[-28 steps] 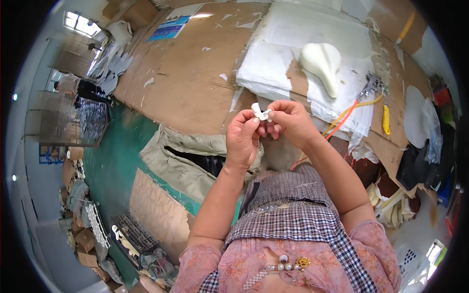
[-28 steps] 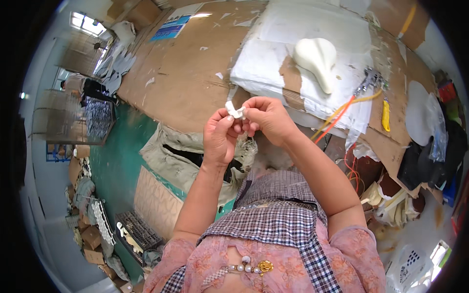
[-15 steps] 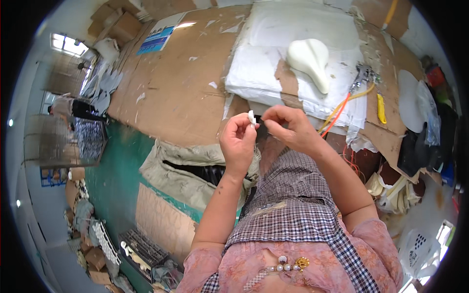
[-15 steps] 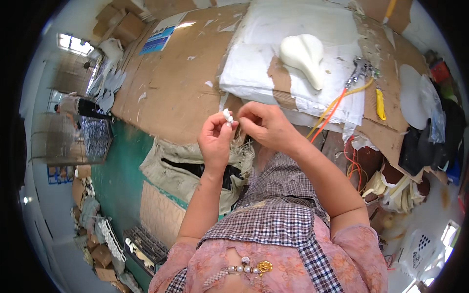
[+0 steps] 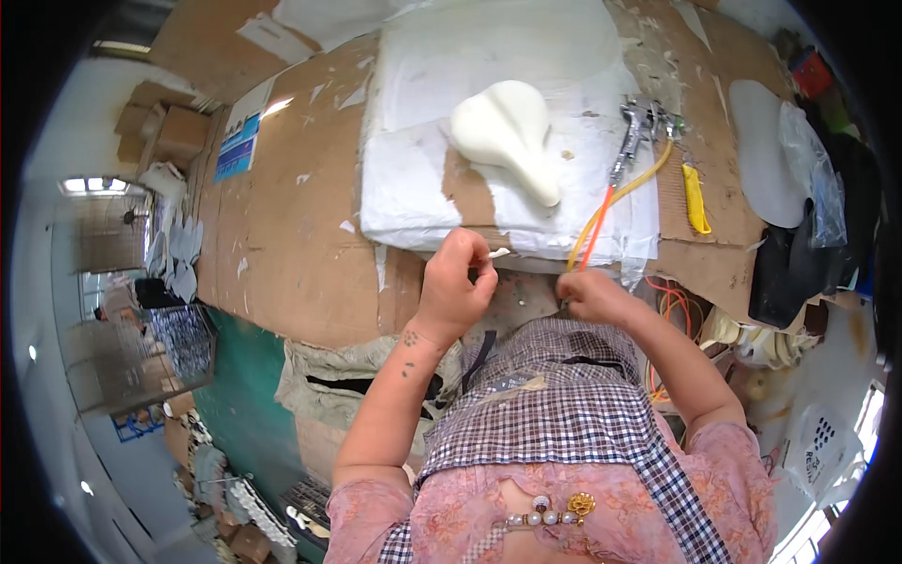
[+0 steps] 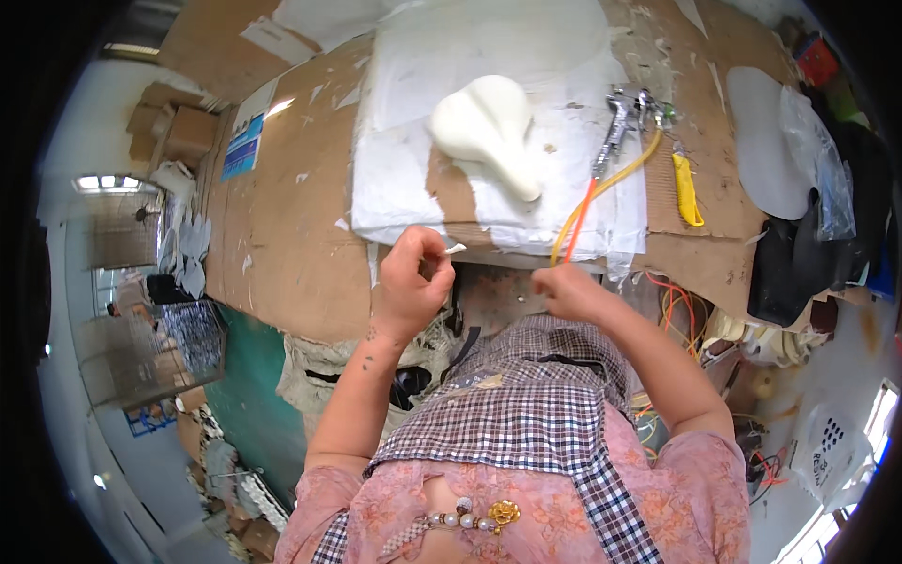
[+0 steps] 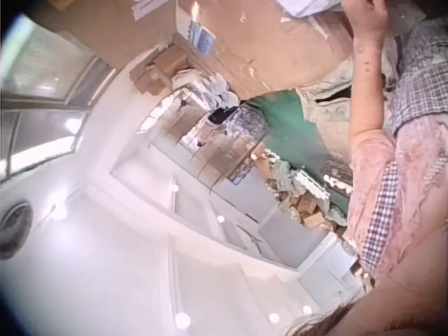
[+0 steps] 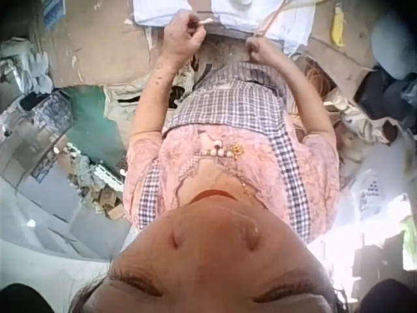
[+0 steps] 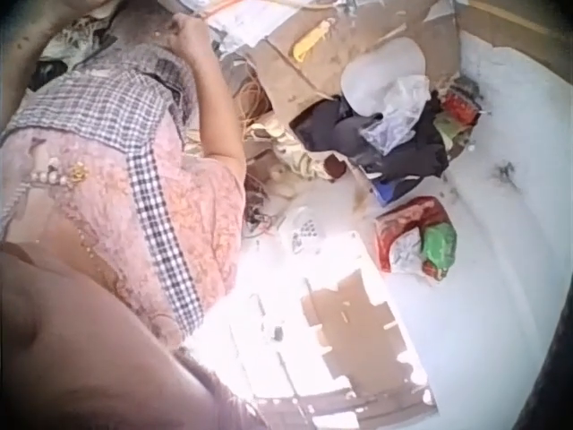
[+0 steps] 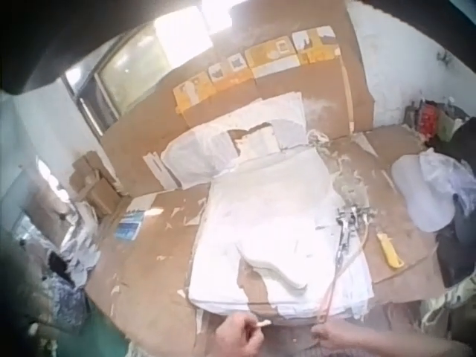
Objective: The recorder is assembling a bicycle seat by fitting foam and a cover onto the seat base.
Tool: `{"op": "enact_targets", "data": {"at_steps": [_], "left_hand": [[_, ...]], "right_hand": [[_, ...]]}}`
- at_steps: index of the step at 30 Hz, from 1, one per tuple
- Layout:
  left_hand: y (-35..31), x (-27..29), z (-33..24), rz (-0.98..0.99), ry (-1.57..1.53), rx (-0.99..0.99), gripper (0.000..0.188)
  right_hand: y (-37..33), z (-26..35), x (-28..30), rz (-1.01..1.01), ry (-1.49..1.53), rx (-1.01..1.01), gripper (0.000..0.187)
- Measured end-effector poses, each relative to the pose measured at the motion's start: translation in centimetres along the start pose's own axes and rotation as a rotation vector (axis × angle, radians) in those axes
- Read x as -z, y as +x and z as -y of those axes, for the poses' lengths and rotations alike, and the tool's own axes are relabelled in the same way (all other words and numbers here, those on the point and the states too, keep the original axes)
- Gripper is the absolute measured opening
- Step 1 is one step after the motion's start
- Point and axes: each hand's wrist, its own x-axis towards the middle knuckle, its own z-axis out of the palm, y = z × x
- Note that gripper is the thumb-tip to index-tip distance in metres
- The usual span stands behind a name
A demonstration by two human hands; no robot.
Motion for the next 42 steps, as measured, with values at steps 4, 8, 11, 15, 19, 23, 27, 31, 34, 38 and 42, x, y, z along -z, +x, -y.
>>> {"op": "enact_targets", "data": {"at_steps": [4, 8, 11, 15, 19, 23, 27, 31, 34, 38, 42], "left_hand": [[5.9, -4.6, 0.4, 0.181, -0.36, 0.343, 0.031], [11.1, -8.5, -0.2, 0.366, -0.252, 0.356, 0.03], [14.1, -10.6, -1.4, 0.55, -0.063, 0.338, 0.03], [15.8, -12.9, -0.9, 0.613, 0.029, 0.18, 0.026], [16.5, -14.4, -0.6, 0.614, -0.083, 0.245, 0.03], [15.9, -14.4, 1.7, 0.29, 0.02, 0.403, 0.035], [14.8, -13.7, 7.7, -0.137, 0.285, 0.734, 0.059], [13.5, -16.7, 10.8, -0.328, 0.231, 0.981, 0.073], [13.8, -16.5, 11.2, -0.411, -0.008, 1.027, 0.082], [14.8, -14.0, 10.4, -0.324, -0.196, 1.058, 0.084], [13.4, -15.2, 10.9, -0.277, -0.151, 0.969, 0.096]], "right_hand": [[-4.4, -3.3, 6.2, -0.13, 0.163, -0.045, 0.032], [-4.7, -5.1, 10.5, -0.146, 0.045, -0.145, 0.024], [-2.0, -3.3, 14.4, -0.305, 0.21, -0.239, 0.018], [1.7, -2.6, 15.5, -0.678, 0.231, 0.158, 0.015], [3.8, -4.4, 14.3, -0.544, 0.23, 0.049, 0.013], [5.5, -6.9, 13.2, -0.495, 0.549, -0.095, 0.015], [8.4, -8.9, 13.0, -0.668, 1.3, -0.395, 0.016], [12.0, -8.5, 13.1, -0.74, 1.584, -0.433, 0.021], [13.9, -8.3, 12.9, -0.733, 1.654, -0.41, 0.025], [14.7, -8.7, 13.5, -0.69, 1.597, -0.448, 0.029], [15.8, -8.3, 14.0, -0.699, 1.543, -0.403, 0.029]]}}
